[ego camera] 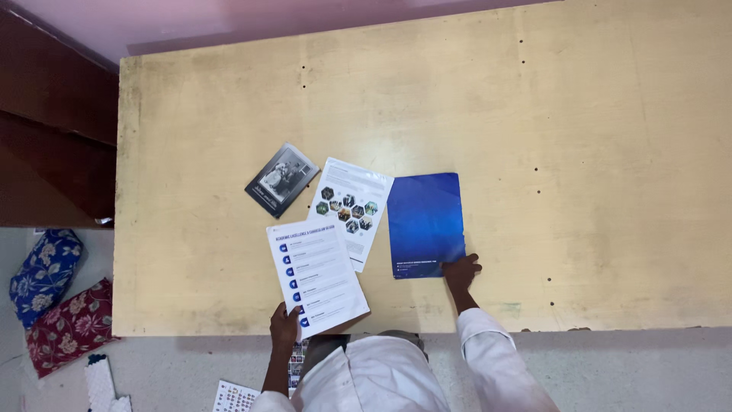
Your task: The person gathers papers from the floor, stacks them, and places the stack inside a cabinet.
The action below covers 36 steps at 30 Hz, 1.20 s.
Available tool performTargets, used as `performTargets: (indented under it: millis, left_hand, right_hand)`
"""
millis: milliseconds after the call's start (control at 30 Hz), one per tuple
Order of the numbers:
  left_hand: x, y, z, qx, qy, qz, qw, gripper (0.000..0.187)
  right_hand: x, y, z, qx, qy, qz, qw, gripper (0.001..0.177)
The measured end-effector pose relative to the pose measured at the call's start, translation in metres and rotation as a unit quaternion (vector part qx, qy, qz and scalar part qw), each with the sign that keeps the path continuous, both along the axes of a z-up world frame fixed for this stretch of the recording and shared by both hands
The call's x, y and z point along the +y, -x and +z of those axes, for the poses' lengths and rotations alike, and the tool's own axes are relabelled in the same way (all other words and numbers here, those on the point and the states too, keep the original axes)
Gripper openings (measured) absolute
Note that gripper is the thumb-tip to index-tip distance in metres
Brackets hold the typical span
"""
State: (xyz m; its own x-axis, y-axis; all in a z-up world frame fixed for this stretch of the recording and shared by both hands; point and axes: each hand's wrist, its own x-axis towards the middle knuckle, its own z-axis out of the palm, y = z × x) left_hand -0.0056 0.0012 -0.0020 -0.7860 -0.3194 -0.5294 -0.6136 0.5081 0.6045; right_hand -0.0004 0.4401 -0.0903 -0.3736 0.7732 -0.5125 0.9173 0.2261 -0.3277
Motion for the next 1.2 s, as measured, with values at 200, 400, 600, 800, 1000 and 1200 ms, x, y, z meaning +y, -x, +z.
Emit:
performTargets:
  millis: [200,400,600,800,1000,1200]
  left_hand:
    - [0.014,0.029,-0.019,0.042,-0.076,-0.048,0.995,0.024]
    - [0.01,0.059,-0.028,0.041,-0.133,-0.043,0.989,0.025]
    - [-0.021,0.094,-0.032,0.063,-0.216,-0.02,0.974,0.029]
    - [-0.054,0.109,-0.037,0.069,-0.393,0.001,0.917,0.032]
    - [-0.095,0.091,-0.045,0.002,-0.53,-0.038,0.847,0.038]
    - [-0.127,0.095,-0.035,-0.02,-0.533,-0.02,0.846,0.039]
  right_hand:
    - [-0.025,-0.033,0.027,0.208,-0.006,0.06,0.976,0.028]
    - [-0.052,-0.068,0.056,0.249,0.198,-0.23,0.92,0.025]
    - [-0.077,-0.084,0.083,0.434,0.257,-0.342,0.793,0.023]
    - [-0.127,-0.067,0.103,0.408,0.36,-0.307,0.781,0.025]
    - [-0.224,-0.03,0.08,0.33,0.382,-0.117,0.855,0.032]
    - [-0.244,-0.002,0.072,0.266,0.308,0.025,0.913,0.034]
